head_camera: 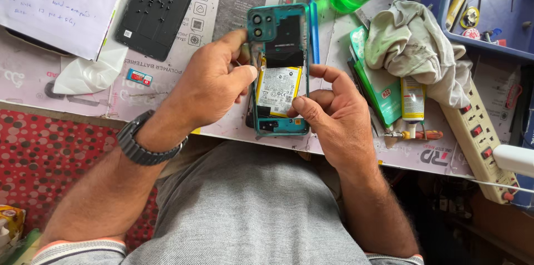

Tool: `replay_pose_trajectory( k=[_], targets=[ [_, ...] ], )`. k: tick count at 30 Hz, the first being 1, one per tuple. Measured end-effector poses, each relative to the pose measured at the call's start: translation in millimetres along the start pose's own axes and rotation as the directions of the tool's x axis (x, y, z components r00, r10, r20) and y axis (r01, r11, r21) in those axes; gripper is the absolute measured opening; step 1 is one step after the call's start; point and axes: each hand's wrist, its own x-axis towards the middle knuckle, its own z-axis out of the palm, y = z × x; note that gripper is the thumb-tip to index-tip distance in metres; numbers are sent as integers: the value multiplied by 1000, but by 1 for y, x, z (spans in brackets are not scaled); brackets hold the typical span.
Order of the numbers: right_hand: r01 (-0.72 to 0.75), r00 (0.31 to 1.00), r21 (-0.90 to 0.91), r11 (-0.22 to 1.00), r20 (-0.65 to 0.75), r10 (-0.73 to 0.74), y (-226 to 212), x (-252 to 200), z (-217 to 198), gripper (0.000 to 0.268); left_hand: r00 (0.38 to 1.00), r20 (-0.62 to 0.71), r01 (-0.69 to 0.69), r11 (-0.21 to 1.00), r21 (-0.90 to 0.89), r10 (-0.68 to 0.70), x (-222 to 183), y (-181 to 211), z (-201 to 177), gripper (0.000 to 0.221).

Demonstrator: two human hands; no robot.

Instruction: The person applies adhesive from a tube to the edges of a phone frame, cleans internal components with a cloth, and aligns the internal chassis with the housing.

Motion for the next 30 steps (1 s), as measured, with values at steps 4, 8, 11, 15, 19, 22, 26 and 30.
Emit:
replay_pose_trajectory(
  k=[4, 8, 11, 15, 19, 22, 26, 30],
  targets=[
    [-79, 996, -142, 987, -45, 73, -3, 4, 0, 42, 999, -29, 32, 979, 200, -27, 9, 2, -3, 22],
    [-78, 997, -136, 988, -16, 76, -1, 6, 0, 32, 988, -70, -110, 941, 319, 139, 11, 1, -1, 41],
    [-121, 993, -154, 981, -18, 119, -1, 6, -1, 31, 973, -107, -148, 909, 390, 205, 14, -4, 2, 40],
    [-157, 987, -69, 985, 6, 158, 1, 8, 0, 31, 977, -164, -55, 901, 429, 137, 10, 0, 7, 41],
    [-145, 988, -42, 988, 54, 148, 6, 8, 2, 32, 979, -176, 27, 802, 597, 98, 1, 14, 15, 57],
    [-125, 989, 11, 992, 80, 124, 13, 7, 4, 35, 970, -161, -28, 743, 669, 181, -6, 20, 20, 72],
    [-135, 989, -3, 991, 60, 135, 18, 5, 7, 35, 950, -170, -71, 710, 701, 262, -12, 22, 28, 75],
    [-110, 992, 25, 994, 66, 108, 17, 3, 0, 35, 934, -172, -137, 757, 639, 314, -19, 20, 26, 47]
  ],
)
